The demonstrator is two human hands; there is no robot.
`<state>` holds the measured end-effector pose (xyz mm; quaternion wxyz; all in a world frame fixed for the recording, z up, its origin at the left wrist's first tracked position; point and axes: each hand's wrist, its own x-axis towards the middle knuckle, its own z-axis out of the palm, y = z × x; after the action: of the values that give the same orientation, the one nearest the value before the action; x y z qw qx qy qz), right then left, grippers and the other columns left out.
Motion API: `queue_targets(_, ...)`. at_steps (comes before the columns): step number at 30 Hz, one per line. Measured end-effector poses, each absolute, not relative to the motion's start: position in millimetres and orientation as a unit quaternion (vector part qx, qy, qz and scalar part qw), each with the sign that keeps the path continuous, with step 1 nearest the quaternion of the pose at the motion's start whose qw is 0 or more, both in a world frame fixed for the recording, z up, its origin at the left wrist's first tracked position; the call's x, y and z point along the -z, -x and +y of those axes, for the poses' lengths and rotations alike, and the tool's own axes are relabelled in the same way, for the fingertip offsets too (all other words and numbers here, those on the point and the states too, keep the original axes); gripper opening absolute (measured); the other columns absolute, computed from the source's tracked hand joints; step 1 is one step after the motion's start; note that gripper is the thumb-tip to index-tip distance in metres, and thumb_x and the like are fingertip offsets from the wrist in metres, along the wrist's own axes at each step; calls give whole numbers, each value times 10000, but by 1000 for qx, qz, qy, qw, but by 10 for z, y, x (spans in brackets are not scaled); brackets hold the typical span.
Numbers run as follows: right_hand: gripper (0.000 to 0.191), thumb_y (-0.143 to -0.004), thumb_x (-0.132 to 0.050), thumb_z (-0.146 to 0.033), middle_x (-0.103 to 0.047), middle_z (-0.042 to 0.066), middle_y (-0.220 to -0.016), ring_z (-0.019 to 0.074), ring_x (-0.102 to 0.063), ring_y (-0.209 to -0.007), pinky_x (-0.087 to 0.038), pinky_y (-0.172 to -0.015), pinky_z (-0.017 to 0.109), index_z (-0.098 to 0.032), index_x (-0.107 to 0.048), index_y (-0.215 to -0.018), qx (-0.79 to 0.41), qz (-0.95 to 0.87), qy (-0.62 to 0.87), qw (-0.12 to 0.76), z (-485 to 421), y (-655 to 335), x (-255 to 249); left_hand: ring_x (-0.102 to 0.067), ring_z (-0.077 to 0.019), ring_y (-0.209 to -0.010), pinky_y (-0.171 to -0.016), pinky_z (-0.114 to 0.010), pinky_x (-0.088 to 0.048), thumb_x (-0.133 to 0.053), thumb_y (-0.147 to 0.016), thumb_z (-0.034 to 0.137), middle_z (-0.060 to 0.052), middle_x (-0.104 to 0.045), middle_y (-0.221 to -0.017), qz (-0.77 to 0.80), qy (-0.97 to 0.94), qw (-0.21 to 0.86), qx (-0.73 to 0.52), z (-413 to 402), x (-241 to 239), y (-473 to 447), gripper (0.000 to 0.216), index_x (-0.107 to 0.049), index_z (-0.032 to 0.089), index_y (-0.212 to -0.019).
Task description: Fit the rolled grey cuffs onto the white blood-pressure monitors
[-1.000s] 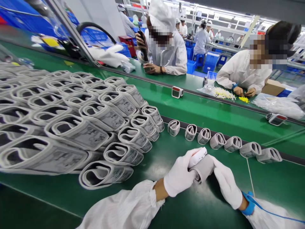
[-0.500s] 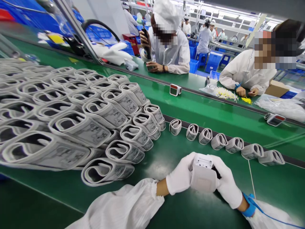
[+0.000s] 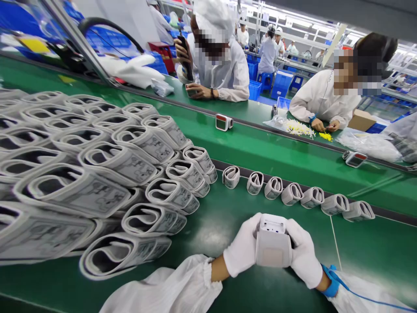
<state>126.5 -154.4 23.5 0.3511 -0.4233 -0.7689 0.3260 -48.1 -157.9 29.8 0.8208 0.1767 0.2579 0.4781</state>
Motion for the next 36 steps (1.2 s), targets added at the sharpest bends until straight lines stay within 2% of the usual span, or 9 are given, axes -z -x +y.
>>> queue_targets(5, 270, -941, -598, -311, -654, 40, -959, 190, -622, -847, -513, -756, 281, -244, -678, -1190, -334, -782, 395, 347, -1509, -1274, -214, -665, -226, -874, -877, -338, -493, -602, -862, 566, -55, -737, -843, 300, -176, 820, -455, -1564, -306, 520, 428, -703, 150, -872)
queue_targets(11, 211, -946, -534, -337, -518, 7, -744, 140, -484, -648, -399, -582, 249, -197, -691, -941, -272, -801, 403, 350, -1547, -1241, -219, -635, -189, -747, -804, -323, -499, -667, -827, 529, -38, -723, -783, 305, -129, 848, -414, -1583, -329, 541, 377, -678, 154, -790)
queue_targets(15, 218, -924, -567, -369, -463, -8, -686, 134, -434, -620, -353, -545, 243, -195, -690, -879, -264, -797, 419, 347, -1575, -1216, -240, -638, -191, -753, -820, -325, -508, -745, -754, 498, -41, -730, -789, 290, -108, 856, -413, -1577, -353, 533, 350, -681, 153, -750)
queue_targets(17, 222, -930, -556, -360, -487, -2, -703, 136, -445, -624, -367, -549, 244, -194, -700, -903, -273, -790, 421, 351, -1575, -1216, -227, -645, -201, -785, -847, -331, -507, -742, -752, 492, -50, -735, -814, 287, -108, 856, -416, -1575, -375, 525, 350, -700, 147, -799)
queue_targets(20, 236, -936, -575, -348, -567, 12, -786, 146, -511, -670, -425, -595, 248, -217, -720, -1068, -293, -785, 421, 346, -1562, -1231, -193, -630, -201, -789, -830, -328, -502, -706, -786, 480, -46, -707, -788, 304, -132, 839, -431, -1572, -393, 518, 329, -673, 152, -793)
queue_targets(26, 287, -977, -576, -302, -678, 43, -1032, 182, -659, -911, -535, -835, 269, -262, -651, -1251, -353, -775, 384, 356, -1531, -1251, -183, -436, -126, -638, -660, -271, -409, -656, -815, 405, 30, -508, -629, 396, -270, 728, -490, -1595, -358, 565, 363, -427, 199, -622)
queue_targets(32, 340, -1006, -549, -275, -692, 78, -1240, 212, -686, -1118, -556, -995, 307, -262, -618, -1338, -355, -779, 370, 361, -1460, -1278, -101, -564, -159, -719, -688, -282, -452, -569, -899, 305, -11, -653, -741, 449, -469, 586, -484, -1638, -341, 652, 220, -586, 172, -724)
queue_targets(34, 357, -1011, -525, -261, -685, 81, -1303, 225, -677, -1182, -553, -1038, 329, -264, -623, -1355, -333, -775, 384, 375, -1430, -1325, -56, -651, -189, -811, -744, -298, -503, -641, -885, 275, -36, -729, -873, 441, -546, 523, -483, -1637, -330, 700, 109, -671, 172, -865)
queue_targets(36, 360, -1024, -477, -250, -691, 73, -1312, 230, -682, -1190, -569, -1032, 338, -269, -641, -1344, -310, -770, 399, 388, -1424, -1376, -33, -704, -219, -897, -806, -322, -548, -743, -839, 276, -60, -760, -997, 432, -608, 438, -501, -1626, -305, 760, 196, -704, 186, -1009)
